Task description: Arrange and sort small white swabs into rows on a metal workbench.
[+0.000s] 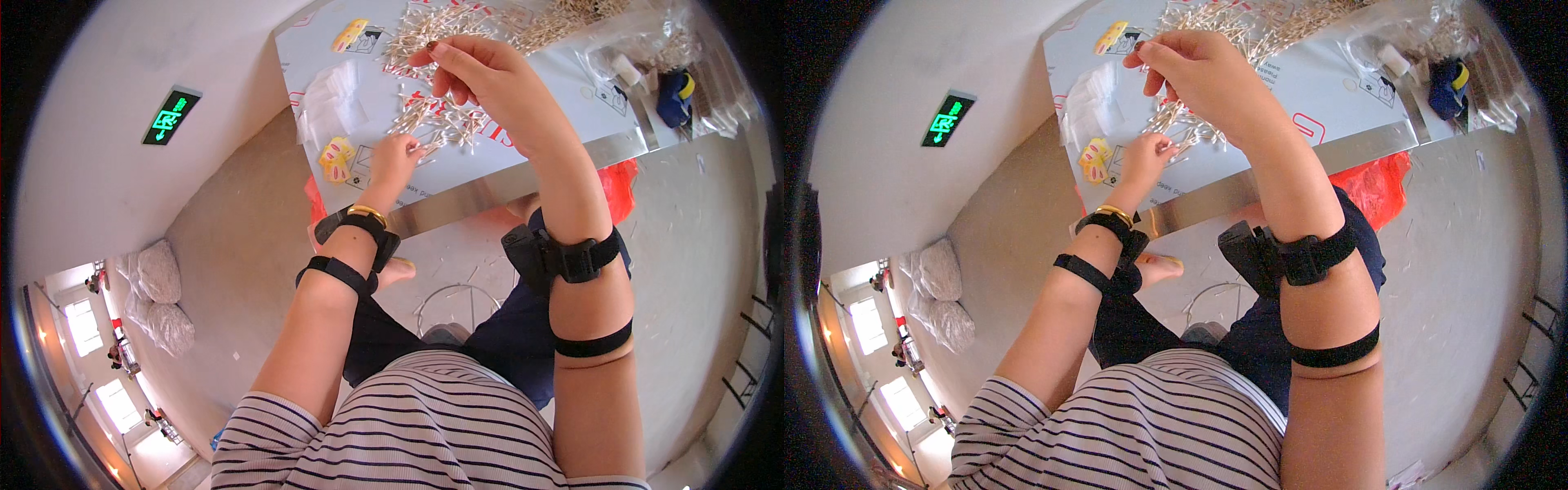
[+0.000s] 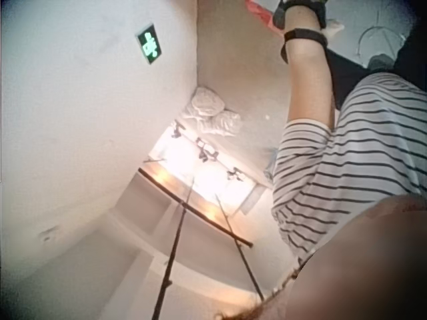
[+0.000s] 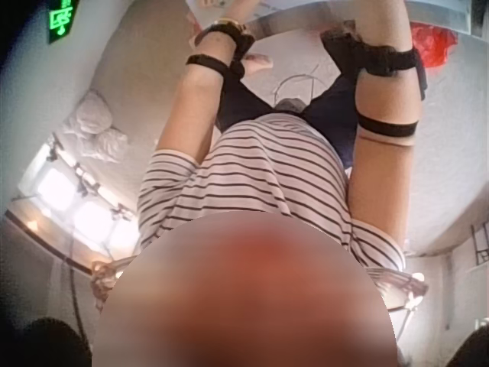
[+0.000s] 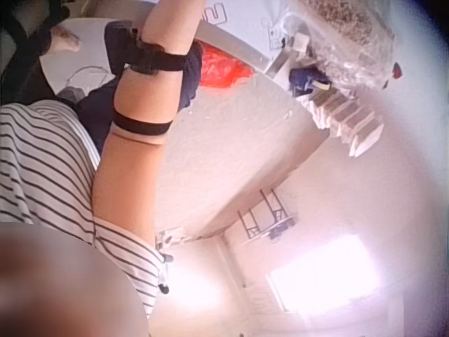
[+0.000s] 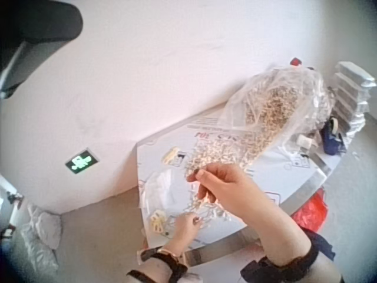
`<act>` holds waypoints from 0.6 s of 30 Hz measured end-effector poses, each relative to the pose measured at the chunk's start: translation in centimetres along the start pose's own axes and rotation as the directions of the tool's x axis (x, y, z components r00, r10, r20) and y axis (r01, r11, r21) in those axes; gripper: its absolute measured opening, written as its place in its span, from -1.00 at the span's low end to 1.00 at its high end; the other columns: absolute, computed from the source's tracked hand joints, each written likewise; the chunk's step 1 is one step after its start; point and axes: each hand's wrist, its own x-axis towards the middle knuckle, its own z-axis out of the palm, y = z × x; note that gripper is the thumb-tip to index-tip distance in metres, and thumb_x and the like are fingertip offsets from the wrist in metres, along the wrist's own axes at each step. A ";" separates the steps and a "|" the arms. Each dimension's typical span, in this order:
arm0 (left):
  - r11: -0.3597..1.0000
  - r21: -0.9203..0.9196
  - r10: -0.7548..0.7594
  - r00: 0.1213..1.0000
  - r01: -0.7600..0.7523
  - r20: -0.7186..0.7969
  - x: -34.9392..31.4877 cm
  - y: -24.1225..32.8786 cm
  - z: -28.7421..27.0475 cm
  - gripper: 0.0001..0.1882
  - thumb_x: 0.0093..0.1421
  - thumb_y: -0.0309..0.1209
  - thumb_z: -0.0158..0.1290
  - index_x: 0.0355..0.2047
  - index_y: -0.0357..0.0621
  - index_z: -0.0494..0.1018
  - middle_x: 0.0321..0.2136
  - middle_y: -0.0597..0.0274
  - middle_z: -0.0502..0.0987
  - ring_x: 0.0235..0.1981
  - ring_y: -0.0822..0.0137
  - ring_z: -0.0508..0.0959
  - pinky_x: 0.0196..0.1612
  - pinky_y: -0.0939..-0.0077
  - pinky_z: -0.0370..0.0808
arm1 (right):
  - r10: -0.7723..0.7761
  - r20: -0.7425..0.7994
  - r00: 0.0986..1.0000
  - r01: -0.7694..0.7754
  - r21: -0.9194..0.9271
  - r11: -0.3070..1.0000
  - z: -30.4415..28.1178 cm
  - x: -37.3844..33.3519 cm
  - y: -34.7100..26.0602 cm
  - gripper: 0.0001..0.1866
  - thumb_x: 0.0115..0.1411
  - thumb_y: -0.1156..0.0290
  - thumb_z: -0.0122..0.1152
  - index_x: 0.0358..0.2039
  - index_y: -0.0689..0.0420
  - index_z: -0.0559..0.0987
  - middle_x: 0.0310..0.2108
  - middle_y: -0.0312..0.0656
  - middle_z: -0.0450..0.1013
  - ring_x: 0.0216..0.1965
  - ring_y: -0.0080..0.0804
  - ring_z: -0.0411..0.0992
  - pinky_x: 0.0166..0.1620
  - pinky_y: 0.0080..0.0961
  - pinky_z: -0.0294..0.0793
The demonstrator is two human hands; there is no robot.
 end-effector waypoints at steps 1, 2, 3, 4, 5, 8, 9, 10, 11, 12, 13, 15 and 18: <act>0.992 0.092 0.092 0.989 -0.082 -0.114 0.2 0.2 0.0 -0.74 0.04 -0.34 0.36 -0.30 -0.16 0.60 -0.34 0.16 0.64 -0.33 0.21 0.65 -0.22 0.31 0.56 | -0.013 -0.010 1.000 0.013 0.001 1.000 -0.1 0.0 0.1 -0.68 0.40 0.22 0.06 -0.13 0.14 0.70 -0.51 -0.43 0.47 -0.47 -0.71 0.26 -0.36 -0.69 0.28; 0.992 0.090 0.093 0.989 -0.083 -0.113 0.4 0.4 0.0 -0.74 0.04 -0.34 0.36 -0.30 -0.16 0.60 -0.34 0.16 0.64 -0.33 0.21 0.65 -0.22 0.31 0.56 | -0.026 -0.019 0.999 0.026 0.002 1.000 -0.2 0.1 0.2 -0.69 0.38 0.24 0.07 -0.17 0.14 0.71 -0.50 -0.37 0.50 -0.49 -0.67 0.28 -0.38 -0.65 0.32; 0.984 0.138 0.130 0.982 -0.110 -0.141 0.6 0.5 -0.1 -0.74 0.03 -0.35 0.36 -0.29 -0.16 0.60 -0.33 0.17 0.64 -0.33 0.20 0.65 -0.22 0.32 0.56 | -0.025 -0.020 1.000 0.025 0.001 1.000 -0.2 0.0 0.3 -0.69 0.38 0.24 0.07 -0.17 0.14 0.71 -0.50 -0.37 0.50 -0.49 -0.67 0.28 -0.38 -0.65 0.32; 0.973 0.188 0.167 0.972 -0.135 -0.168 0.7 0.4 -0.1 -0.73 0.03 -0.36 0.36 -0.27 -0.15 0.60 -0.32 0.18 0.64 -0.33 0.20 0.65 -0.22 0.32 0.56 | -0.024 -0.023 0.999 0.025 0.005 1.000 -0.1 0.1 0.3 -0.69 0.38 0.24 0.07 -0.17 0.14 0.71 -0.51 -0.37 0.51 -0.49 -0.67 0.28 -0.38 -0.65 0.32; 0.973 0.189 0.167 0.971 -0.134 -0.169 0.8 0.4 0.0 -0.73 0.03 -0.36 0.36 -0.27 -0.15 0.60 -0.32 0.18 0.64 -0.33 0.20 0.65 -0.22 0.32 0.56 | -0.024 -0.025 0.999 0.025 0.008 1.000 0.0 0.1 0.2 -0.69 0.38 0.24 0.08 -0.17 0.14 0.71 -0.51 -0.36 0.51 -0.50 -0.66 0.28 -0.38 -0.64 0.32; 0.983 0.151 0.120 0.986 -0.102 -0.112 1.0 0.9 0.4 -0.77 0.05 -0.37 0.33 -0.28 -0.10 0.59 -0.33 0.23 0.64 -0.31 0.22 0.65 -0.21 0.29 0.53 | -0.022 -0.024 0.999 0.022 -0.009 1.000 -0.1 0.3 0.2 -0.69 0.38 0.24 0.08 -0.18 0.15 0.71 -0.51 -0.35 0.52 -0.50 -0.66 0.29 -0.40 -0.64 0.32; 0.979 0.186 0.107 0.989 -0.087 -0.098 0.9 1.1 0.5 -0.81 0.07 -0.36 0.32 -0.31 -0.08 0.59 -0.34 0.24 0.64 -0.32 0.22 0.65 -0.21 0.27 0.50 | -0.024 -0.029 0.999 0.024 -0.011 1.000 -0.2 0.3 0.1 -0.69 0.38 0.24 0.08 -0.18 0.15 0.71 -0.51 -0.35 0.52 -0.50 -0.66 0.29 -0.40 -0.64 0.32; 0.972 0.223 0.090 0.992 -0.069 -0.087 0.6 1.1 0.6 -0.85 0.08 -0.35 0.30 -0.35 -0.05 0.58 -0.36 0.26 0.64 -0.33 0.22 0.64 -0.22 0.26 0.47 | -0.014 -0.030 0.999 0.013 -0.010 1.000 0.0 0.2 0.1 -0.69 0.37 0.24 0.08 -0.19 0.15 0.71 -0.51 -0.34 0.52 -0.51 -0.66 0.28 -0.41 -0.63 0.32; 0.972 0.223 0.093 0.992 -0.072 -0.087 0.4 1.0 0.6 -0.85 0.08 -0.35 0.30 -0.35 -0.05 0.58 -0.36 0.26 0.64 -0.33 0.22 0.64 -0.22 0.26 0.47 | -0.003 -0.031 1.000 0.003 -0.009 1.000 0.1 0.2 0.1 -0.69 0.37 0.24 0.08 -0.20 0.16 0.70 -0.51 -0.34 0.52 -0.51 -0.66 0.28 -0.42 -0.63 0.32; 0.969 0.236 0.102 0.990 -0.078 -0.093 0.2 0.9 0.5 -0.86 0.09 -0.35 0.28 -0.37 -0.05 0.58 -0.38 0.27 0.64 -0.34 0.22 0.64 -0.23 0.26 0.45 | -0.005 -0.034 0.999 0.005 -0.010 1.000 0.2 0.2 0.2 -0.69 0.37 0.24 0.08 -0.20 0.16 0.70 -0.51 -0.34 0.52 -0.51 -0.66 0.28 -0.42 -0.63 0.32; 0.965 0.248 0.113 0.988 -0.085 -0.101 0.1 0.6 0.5 -0.88 0.10 -0.34 0.27 -0.40 -0.04 0.57 -0.40 0.28 0.63 -0.35 0.22 0.63 -0.23 0.25 0.43 | -0.006 -0.025 1.000 0.006 -0.005 1.000 0.1 0.2 0.1 -0.70 0.37 0.24 0.08 -0.20 0.16 0.70 -0.51 -0.34 0.52 -0.52 -0.67 0.28 -0.42 -0.63 0.32; 0.964 0.247 0.132 0.984 -0.099 -0.120 -0.1 0.2 0.4 -0.88 0.10 -0.34 0.27 -0.41 -0.06 0.57 -0.42 0.27 0.63 -0.36 0.21 0.63 -0.24 0.25 0.43 | -0.011 -0.021 1.000 0.011 -0.003 1.000 0.2 0.2 0.0 -0.70 0.36 0.24 0.08 -0.20 0.16 0.69 -0.51 -0.34 0.52 -0.52 -0.67 0.28 -0.42 -0.62 0.31; 0.959 0.256 0.163 0.977 -0.123 -0.140 -0.5 -1.1 0.1 -0.87 0.10 -0.34 0.26 -0.43 -0.08 0.56 -0.44 0.26 0.61 -0.38 0.20 0.62 -0.25 0.23 0.44 | 0.016 0.006 1.000 -0.016 0.011 1.000 0.5 0.3 -0.2 -0.69 0.41 0.28 0.02 -0.14 0.19 0.67 -0.51 -0.43 0.45 -0.45 -0.71 0.24 -0.34 -0.71 0.26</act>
